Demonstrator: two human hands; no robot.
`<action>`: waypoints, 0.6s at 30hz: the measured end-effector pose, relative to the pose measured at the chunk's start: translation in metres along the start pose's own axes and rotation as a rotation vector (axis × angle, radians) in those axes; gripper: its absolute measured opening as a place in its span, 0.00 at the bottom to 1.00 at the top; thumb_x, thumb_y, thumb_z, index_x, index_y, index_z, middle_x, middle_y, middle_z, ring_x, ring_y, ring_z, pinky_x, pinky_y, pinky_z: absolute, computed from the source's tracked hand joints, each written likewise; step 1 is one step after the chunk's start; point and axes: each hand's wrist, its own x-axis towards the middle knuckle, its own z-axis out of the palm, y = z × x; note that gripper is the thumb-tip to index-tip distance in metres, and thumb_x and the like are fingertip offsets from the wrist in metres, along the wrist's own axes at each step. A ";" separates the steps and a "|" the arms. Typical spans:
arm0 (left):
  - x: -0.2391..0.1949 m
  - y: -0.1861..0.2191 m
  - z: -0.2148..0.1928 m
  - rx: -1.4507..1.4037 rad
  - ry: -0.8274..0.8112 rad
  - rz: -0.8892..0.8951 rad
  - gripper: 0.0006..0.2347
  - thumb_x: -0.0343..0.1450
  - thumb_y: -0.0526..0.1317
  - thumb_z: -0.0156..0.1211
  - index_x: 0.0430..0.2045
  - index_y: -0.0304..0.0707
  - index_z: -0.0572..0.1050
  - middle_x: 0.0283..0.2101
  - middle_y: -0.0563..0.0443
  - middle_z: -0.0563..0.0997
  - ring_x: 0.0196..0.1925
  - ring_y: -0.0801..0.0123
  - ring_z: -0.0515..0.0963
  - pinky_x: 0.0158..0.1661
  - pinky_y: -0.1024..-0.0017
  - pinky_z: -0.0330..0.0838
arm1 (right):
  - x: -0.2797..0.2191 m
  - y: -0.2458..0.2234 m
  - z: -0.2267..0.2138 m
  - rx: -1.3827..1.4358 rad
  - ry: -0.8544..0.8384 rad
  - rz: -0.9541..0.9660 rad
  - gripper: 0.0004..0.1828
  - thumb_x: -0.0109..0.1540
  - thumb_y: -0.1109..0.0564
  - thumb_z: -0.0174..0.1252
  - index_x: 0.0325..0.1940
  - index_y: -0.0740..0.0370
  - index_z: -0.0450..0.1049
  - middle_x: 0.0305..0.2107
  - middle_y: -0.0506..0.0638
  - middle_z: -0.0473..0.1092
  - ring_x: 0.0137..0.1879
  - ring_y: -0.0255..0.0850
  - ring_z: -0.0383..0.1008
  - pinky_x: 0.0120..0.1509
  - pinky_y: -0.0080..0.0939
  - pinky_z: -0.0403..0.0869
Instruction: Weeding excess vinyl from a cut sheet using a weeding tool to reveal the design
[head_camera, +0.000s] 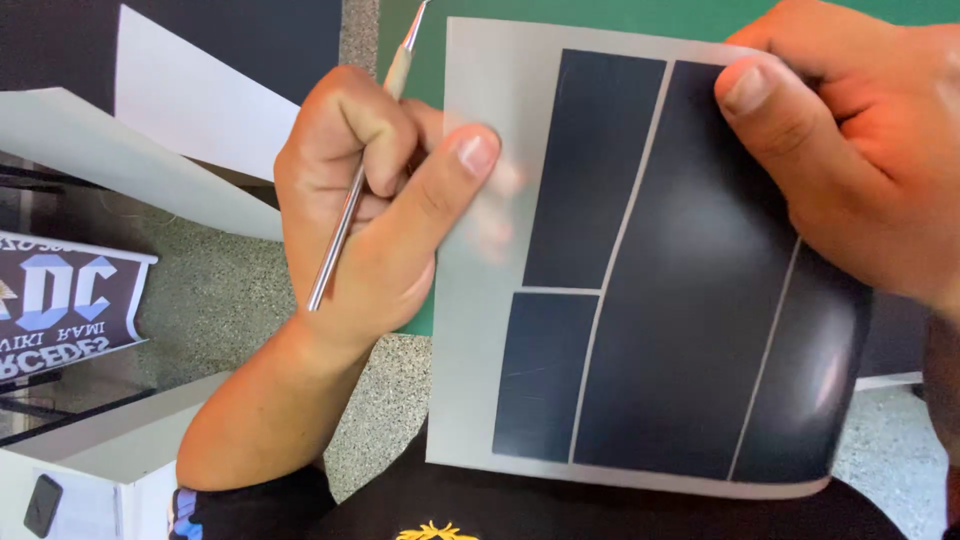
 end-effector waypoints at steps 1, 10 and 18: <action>0.001 0.003 0.001 -0.034 -0.016 0.006 0.17 0.76 0.30 0.51 0.25 0.46 0.49 0.21 0.58 0.49 0.23 0.76 0.46 0.27 0.75 0.45 | -0.001 -0.003 -0.004 0.044 -0.023 0.031 0.26 0.79 0.43 0.39 0.42 0.63 0.72 0.14 0.50 0.55 0.20 0.40 0.53 0.24 0.42 0.49; -0.003 0.002 0.000 -0.020 0.026 0.015 0.18 0.76 0.31 0.52 0.25 0.46 0.48 0.22 0.59 0.47 0.26 0.75 0.45 0.30 0.74 0.45 | 0.004 -0.001 0.003 0.084 -0.039 -0.025 0.26 0.80 0.42 0.40 0.41 0.62 0.73 0.19 0.48 0.59 0.25 0.38 0.56 0.28 0.41 0.51; -0.006 0.001 -0.002 0.008 0.024 0.052 0.18 0.76 0.30 0.53 0.25 0.46 0.48 0.22 0.58 0.48 0.26 0.75 0.46 0.30 0.74 0.44 | -0.002 -0.004 0.002 0.061 -0.009 -0.030 0.24 0.81 0.44 0.43 0.44 0.63 0.74 0.20 0.48 0.62 0.26 0.39 0.59 0.29 0.42 0.54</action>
